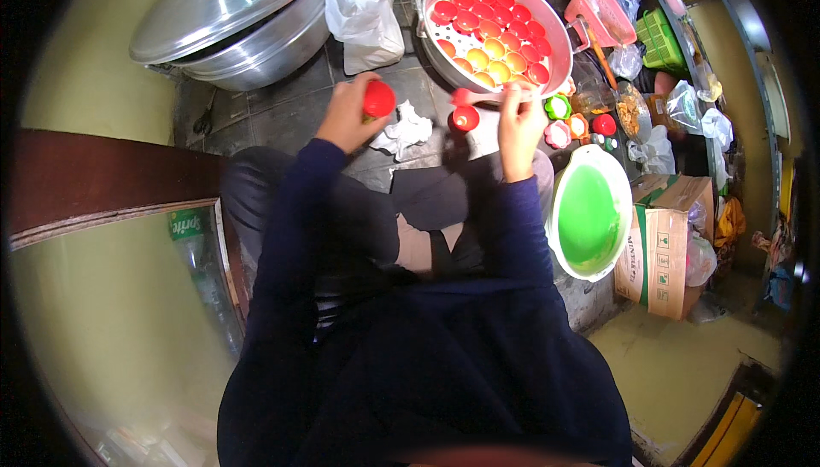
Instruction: The person sits on the floor and repeatedly picks up red plastic caps, wipes them with a white cloth, and places them into a perforated metal tray. The person handles the caps one at a time, occasionally wiping the cloth on a small yellow bowl.
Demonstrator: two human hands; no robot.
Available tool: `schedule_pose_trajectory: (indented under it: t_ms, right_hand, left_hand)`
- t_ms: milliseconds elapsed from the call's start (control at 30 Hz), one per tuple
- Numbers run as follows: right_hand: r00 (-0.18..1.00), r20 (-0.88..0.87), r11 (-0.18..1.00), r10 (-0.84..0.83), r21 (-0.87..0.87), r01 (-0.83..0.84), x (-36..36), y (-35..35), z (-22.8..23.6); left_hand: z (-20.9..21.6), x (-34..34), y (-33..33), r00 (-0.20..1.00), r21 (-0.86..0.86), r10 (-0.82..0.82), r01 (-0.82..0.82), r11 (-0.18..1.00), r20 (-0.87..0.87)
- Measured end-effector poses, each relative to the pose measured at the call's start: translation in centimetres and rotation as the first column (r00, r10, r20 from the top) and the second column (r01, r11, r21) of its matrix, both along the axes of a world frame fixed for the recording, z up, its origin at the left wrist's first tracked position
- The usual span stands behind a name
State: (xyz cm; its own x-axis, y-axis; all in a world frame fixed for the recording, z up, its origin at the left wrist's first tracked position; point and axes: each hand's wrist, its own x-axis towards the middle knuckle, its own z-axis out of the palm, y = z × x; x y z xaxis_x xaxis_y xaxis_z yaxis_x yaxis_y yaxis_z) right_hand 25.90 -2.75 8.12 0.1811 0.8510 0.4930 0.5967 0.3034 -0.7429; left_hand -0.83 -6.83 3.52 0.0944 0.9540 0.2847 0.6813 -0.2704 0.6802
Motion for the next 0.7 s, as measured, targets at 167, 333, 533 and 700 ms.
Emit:
schedule_pose_trajectory:
  t_ms: [167,333,533,700]
  right_hand:
    - [0.984,0.177,0.994,-0.033,-0.093,0.050,4.2,2.0,-6.4]
    - [0.995,0.096,0.983,0.021,-0.182,-0.003,5.0,2.4,-9.8]
    - [1.000,-0.006,0.969,0.001,-0.246,-0.002,4.8,2.3,-9.2]
    - [0.999,0.046,0.964,0.001,-0.265,0.011,4.5,2.0,-8.8]
  left_hand:
    - [-6.0,7.7,5.7,0.983,-0.013,-0.152,0.154,0.988,0.098]
    - [-9.8,10.9,8.3,0.993,-0.202,-0.111,0.104,0.974,-0.027]
    - [-7.7,12.1,7.6,0.888,0.047,-0.176,0.216,0.975,-0.424]
    - [-6.6,14.6,7.7,0.847,-0.129,-0.277,0.244,0.961,-0.453]
